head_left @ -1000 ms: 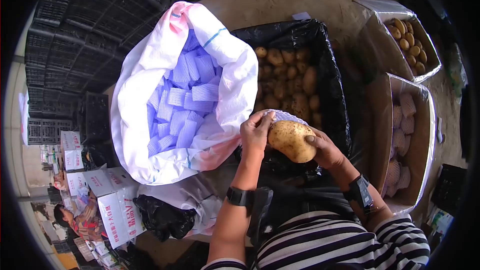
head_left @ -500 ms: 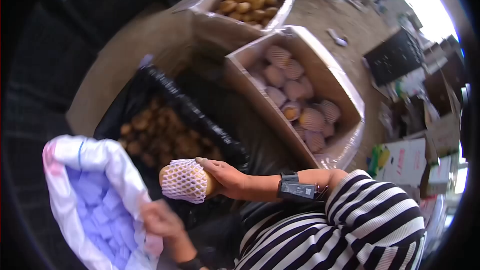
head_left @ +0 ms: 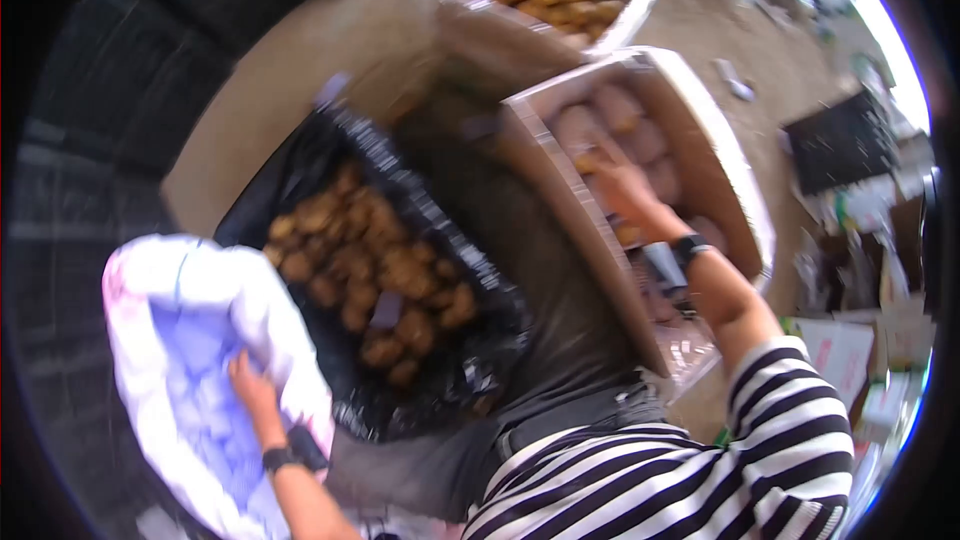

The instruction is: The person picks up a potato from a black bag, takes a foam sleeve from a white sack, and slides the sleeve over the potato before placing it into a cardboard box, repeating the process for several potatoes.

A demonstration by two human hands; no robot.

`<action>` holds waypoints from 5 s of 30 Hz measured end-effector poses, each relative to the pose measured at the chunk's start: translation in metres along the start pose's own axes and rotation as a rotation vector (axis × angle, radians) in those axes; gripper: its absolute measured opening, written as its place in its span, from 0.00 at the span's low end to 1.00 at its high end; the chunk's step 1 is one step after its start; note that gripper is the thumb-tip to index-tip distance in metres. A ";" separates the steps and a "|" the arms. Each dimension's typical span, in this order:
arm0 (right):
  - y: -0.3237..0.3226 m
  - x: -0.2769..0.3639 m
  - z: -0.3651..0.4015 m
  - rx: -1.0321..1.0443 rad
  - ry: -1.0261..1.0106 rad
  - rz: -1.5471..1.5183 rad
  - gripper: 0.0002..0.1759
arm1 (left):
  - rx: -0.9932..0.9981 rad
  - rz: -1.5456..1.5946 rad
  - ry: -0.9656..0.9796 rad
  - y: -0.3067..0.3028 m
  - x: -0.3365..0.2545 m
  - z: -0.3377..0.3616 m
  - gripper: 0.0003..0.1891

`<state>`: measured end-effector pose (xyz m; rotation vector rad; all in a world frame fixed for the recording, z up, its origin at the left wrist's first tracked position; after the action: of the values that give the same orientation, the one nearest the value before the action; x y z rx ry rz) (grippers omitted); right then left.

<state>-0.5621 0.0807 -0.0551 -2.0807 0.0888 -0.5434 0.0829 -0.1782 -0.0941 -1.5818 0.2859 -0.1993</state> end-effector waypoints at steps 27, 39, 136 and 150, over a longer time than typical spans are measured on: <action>0.319 0.320 0.109 0.970 -1.260 0.587 0.19 | -0.741 0.645 -0.164 -0.133 -0.064 0.119 0.15; 0.065 0.310 0.134 1.644 0.934 -1.656 0.40 | -0.559 0.553 0.054 -0.119 -0.191 0.110 0.13; -0.074 -0.071 0.116 0.874 0.466 0.631 0.23 | 0.772 0.160 0.494 0.248 -0.216 0.041 0.23; 0.340 0.299 0.125 1.203 -0.395 -0.097 0.17 | -0.058 0.723 0.077 -0.022 -0.148 0.061 0.09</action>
<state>-0.1915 -0.0880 -0.2890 -0.9680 -0.4663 -0.1341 -0.0387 -0.0750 -0.0664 -1.4348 0.9036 0.3126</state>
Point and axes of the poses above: each hand's wrist, its own z-axis away from the middle knuckle, its own y-axis out of the palm, x = y × z, the point moved 9 cm from there along -z, towards the middle knuckle, and after that the axes turned 3 degrees about y, right-handed, at the moved point
